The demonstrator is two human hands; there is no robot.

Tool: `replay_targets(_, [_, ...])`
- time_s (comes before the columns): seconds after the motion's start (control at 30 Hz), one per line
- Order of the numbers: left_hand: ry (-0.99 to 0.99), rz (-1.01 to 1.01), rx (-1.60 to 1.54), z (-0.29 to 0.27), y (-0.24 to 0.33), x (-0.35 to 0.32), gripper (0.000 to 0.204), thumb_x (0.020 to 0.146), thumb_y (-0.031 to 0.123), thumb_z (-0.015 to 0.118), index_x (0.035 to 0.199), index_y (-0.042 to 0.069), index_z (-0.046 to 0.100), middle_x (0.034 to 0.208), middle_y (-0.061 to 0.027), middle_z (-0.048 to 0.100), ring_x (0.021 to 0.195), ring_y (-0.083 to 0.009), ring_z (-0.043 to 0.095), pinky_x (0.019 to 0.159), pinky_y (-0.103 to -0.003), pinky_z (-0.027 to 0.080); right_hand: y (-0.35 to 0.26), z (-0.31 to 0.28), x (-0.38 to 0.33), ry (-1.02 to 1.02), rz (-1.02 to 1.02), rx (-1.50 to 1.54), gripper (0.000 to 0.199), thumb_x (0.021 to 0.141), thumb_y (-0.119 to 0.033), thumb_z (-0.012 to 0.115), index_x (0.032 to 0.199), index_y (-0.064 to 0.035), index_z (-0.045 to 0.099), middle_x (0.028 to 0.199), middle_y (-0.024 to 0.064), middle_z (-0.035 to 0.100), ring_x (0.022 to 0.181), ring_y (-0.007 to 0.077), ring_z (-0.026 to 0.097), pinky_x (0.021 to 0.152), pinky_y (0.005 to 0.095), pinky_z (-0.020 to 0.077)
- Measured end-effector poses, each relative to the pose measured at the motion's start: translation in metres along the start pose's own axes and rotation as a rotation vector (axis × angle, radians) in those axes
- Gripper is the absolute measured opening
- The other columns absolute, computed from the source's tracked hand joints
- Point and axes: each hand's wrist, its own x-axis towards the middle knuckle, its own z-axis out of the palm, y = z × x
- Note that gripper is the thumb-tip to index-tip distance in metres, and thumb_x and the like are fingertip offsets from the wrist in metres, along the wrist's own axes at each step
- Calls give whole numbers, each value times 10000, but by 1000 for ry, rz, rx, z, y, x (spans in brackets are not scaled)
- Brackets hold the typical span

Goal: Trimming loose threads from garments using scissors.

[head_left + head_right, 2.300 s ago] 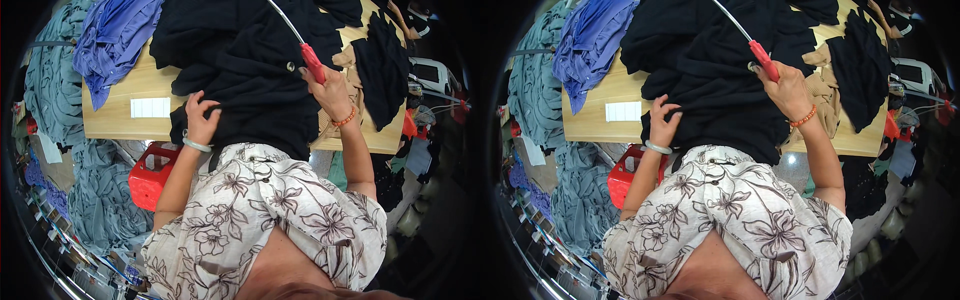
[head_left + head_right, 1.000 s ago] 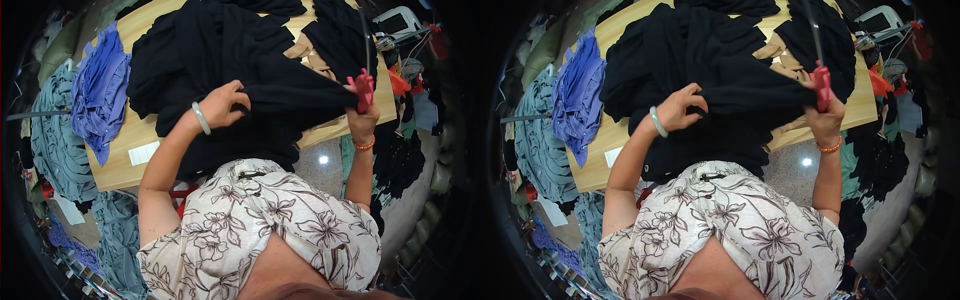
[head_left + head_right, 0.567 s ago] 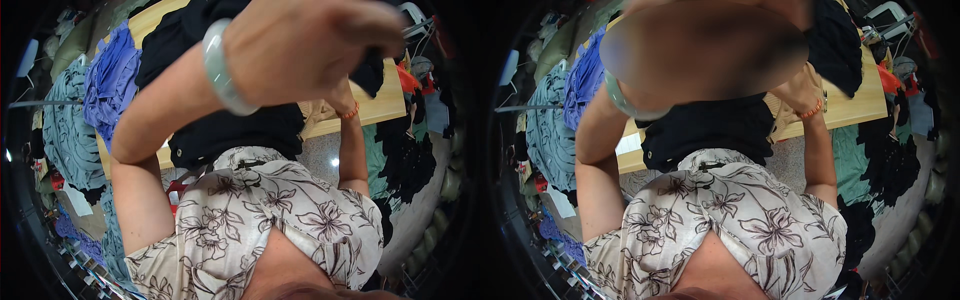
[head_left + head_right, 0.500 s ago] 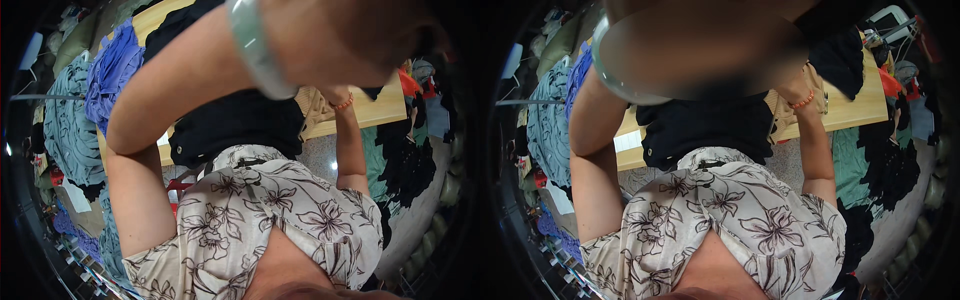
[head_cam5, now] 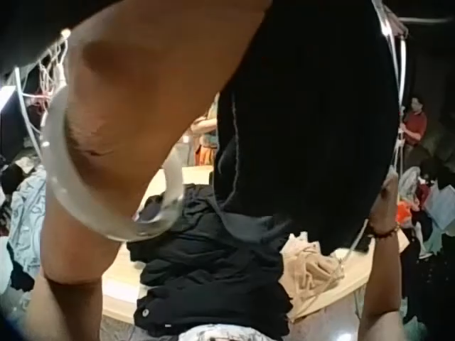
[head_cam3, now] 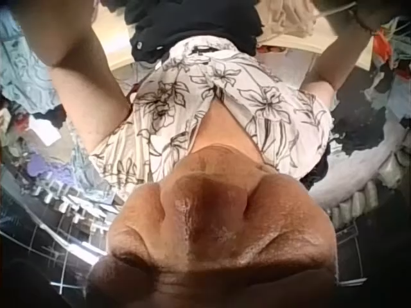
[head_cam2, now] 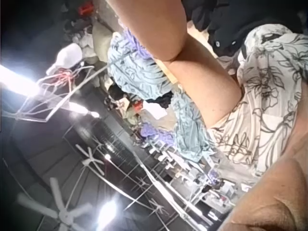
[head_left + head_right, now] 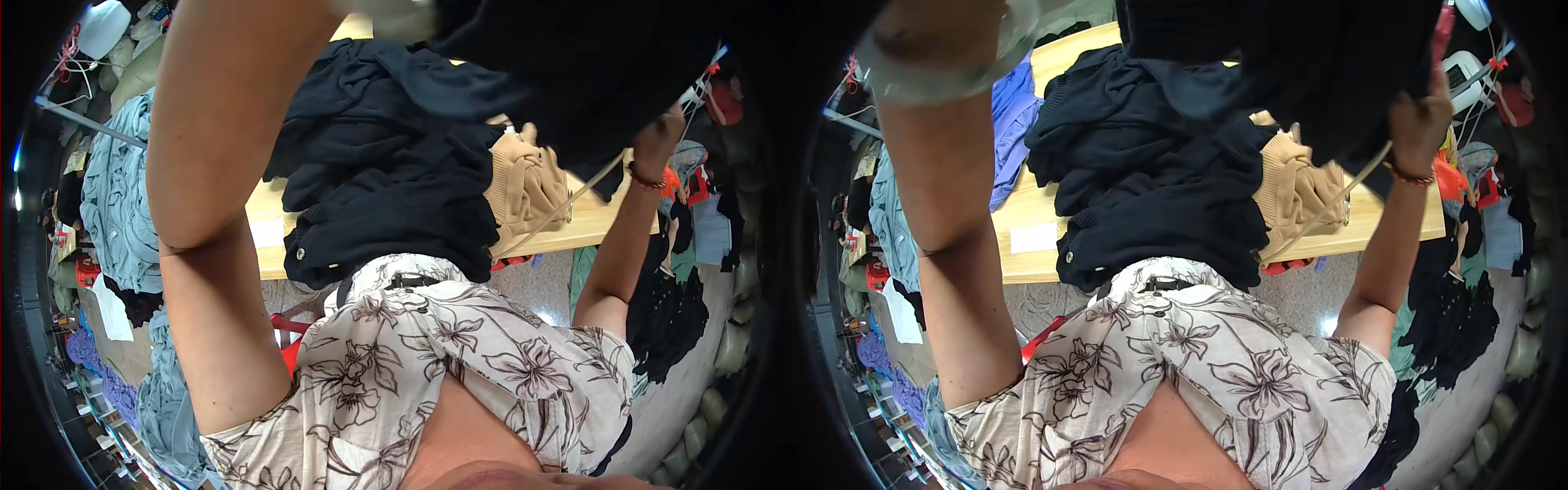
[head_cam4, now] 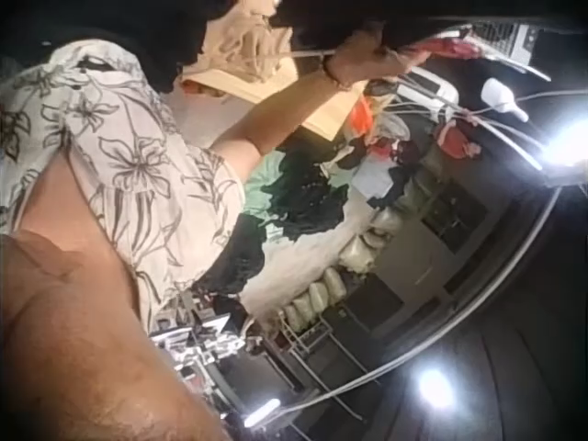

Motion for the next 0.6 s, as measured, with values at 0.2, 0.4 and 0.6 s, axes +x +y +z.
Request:
replay_targets(0.2, [33,-96,331,-98,-10,-41,339,726,-79,587,1048,-5,664,1019,-113,660,954,-230,643,814,-280,501,-27,-14,26,-14,239,675,389,804,-7,671,1183,23,592,1010,76,689,902,147,637,809,262,497])
replay_targets(0.4, [-5,-552,-367,-77,-8,-84,248,833,6,566,1062,6,660,1048,-60,653,1018,-154,600,920,-275,440,-90,33,-30,-812,269,638,540,761,-37,723,1272,6,554,1042,37,684,679,10,492,628,179,420])
replay_targets(0.6, [-741,-1138,-31,-33,2,-354,416,768,33,692,1181,65,653,1147,-201,612,1074,-364,568,965,-421,454,-89,104,-115,-923,371,647,288,834,-119,671,1094,1,636,819,196,668,785,296,677,729,366,495])
